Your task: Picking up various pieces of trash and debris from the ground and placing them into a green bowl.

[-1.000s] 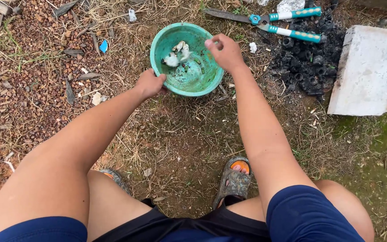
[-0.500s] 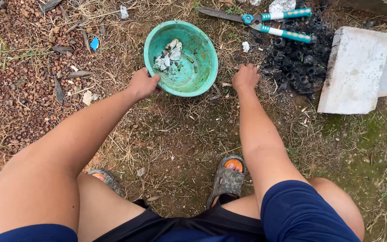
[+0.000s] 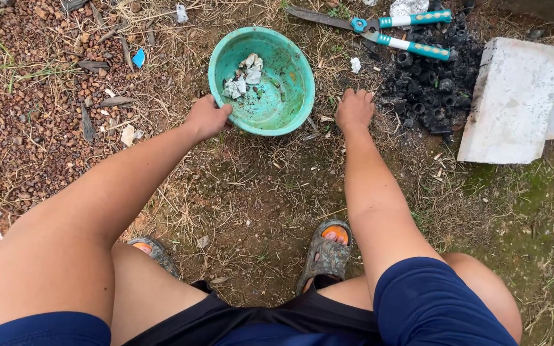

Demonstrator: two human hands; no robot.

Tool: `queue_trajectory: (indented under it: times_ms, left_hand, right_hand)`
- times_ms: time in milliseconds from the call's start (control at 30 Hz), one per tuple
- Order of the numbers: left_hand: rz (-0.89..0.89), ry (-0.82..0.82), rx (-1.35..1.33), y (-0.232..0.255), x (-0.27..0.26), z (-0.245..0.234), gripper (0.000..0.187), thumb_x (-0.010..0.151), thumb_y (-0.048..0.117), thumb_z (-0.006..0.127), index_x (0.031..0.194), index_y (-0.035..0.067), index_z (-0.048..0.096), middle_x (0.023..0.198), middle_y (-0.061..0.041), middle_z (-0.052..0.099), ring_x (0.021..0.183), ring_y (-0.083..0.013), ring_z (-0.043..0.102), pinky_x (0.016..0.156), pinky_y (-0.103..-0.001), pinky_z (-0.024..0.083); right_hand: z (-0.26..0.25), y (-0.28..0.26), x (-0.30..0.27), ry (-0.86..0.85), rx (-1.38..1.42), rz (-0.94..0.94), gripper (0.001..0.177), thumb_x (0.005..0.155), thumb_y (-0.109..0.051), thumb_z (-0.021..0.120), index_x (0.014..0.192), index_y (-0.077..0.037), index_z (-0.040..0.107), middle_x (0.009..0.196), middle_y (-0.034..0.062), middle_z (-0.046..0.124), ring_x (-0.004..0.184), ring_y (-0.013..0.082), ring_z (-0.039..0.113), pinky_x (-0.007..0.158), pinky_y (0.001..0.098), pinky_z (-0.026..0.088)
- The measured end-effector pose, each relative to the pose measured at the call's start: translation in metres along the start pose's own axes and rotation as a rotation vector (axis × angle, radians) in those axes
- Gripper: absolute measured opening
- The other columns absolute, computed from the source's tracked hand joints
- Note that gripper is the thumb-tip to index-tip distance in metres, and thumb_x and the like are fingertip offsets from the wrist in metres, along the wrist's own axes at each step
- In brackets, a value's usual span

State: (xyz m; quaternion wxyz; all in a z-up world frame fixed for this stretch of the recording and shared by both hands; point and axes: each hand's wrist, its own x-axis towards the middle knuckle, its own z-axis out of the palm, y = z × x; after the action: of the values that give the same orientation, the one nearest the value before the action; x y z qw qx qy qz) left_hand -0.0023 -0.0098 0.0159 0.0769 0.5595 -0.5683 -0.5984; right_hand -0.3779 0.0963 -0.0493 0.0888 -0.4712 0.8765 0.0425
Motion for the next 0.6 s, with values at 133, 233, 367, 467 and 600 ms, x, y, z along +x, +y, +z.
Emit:
queue_trajectory:
  times_ms: [133, 233, 367, 467, 600]
  left_hand:
    - [0.021, 0.011, 0.023, 0.006, -0.004, -0.002, 0.031, 0.097, 0.018, 0.059, 0.116, -0.006, 0.063, 0.101, -0.015, 0.076, 0.078, -0.0221, 0.077, 0.072, -0.035, 0.064]
    - [0.025, 0.017, 0.045, 0.005, -0.004, -0.002, 0.031, 0.097, 0.019, 0.059, 0.115, -0.006, 0.063, 0.099, -0.015, 0.076, 0.076, -0.0223, 0.076, 0.071, -0.036, 0.063]
    - [0.016, 0.018, 0.05, 0.006, -0.006, 0.0, 0.032, 0.096, 0.022, 0.06, 0.116, -0.003, 0.064, 0.099, -0.015, 0.077, 0.073, -0.0209, 0.076, 0.071, -0.035, 0.062]
    - [0.036, -0.008, 0.017, 0.001, -0.003, 0.001, 0.031, 0.096, 0.022, 0.059, 0.114, -0.002, 0.066, 0.098, -0.013, 0.077, 0.074, -0.0196, 0.076, 0.071, -0.035, 0.063]
    - [0.041, -0.017, 0.068, -0.001, -0.003, 0.0, 0.03, 0.097, 0.02, 0.06, 0.113, -0.004, 0.067, 0.097, -0.015, 0.078, 0.073, -0.0211, 0.076, 0.073, -0.036, 0.062]
  right_hand:
    - [-0.008, -0.008, -0.002, 0.079, 0.075, -0.089, 0.021, 0.099, -0.025, 0.066, 0.114, -0.009, 0.067, 0.122, 0.0134, 0.06, 0.122, 0.0317, 0.053, 0.106, 0.0462, 0.044]
    - [0.003, -0.01, 0.001, 0.053, 0.05, -0.149, 0.025, 0.098, -0.028, 0.067, 0.114, -0.009, 0.068, 0.119, 0.0124, 0.062, 0.119, 0.031, 0.055, 0.102, 0.0463, 0.047]
    - [0.016, -0.013, 0.001, 0.075, -0.079, -0.162, 0.034, 0.091, -0.032, 0.072, 0.116, -0.009, 0.069, 0.116, 0.0141, 0.062, 0.115, 0.0328, 0.056, 0.091, 0.0488, 0.049]
    - [0.012, -0.015, -0.002, 0.05, -0.077, -0.153, 0.027, 0.093, -0.03, 0.071, 0.115, -0.014, 0.071, 0.118, 0.0126, 0.063, 0.117, 0.0314, 0.057, 0.094, 0.0474, 0.05]
    - [0.014, -0.015, 0.006, 0.066, -0.016, -0.159, 0.02, 0.095, -0.028, 0.07, 0.109, -0.014, 0.072, 0.115, 0.0119, 0.063, 0.115, 0.0305, 0.059, 0.094, 0.046, 0.05]
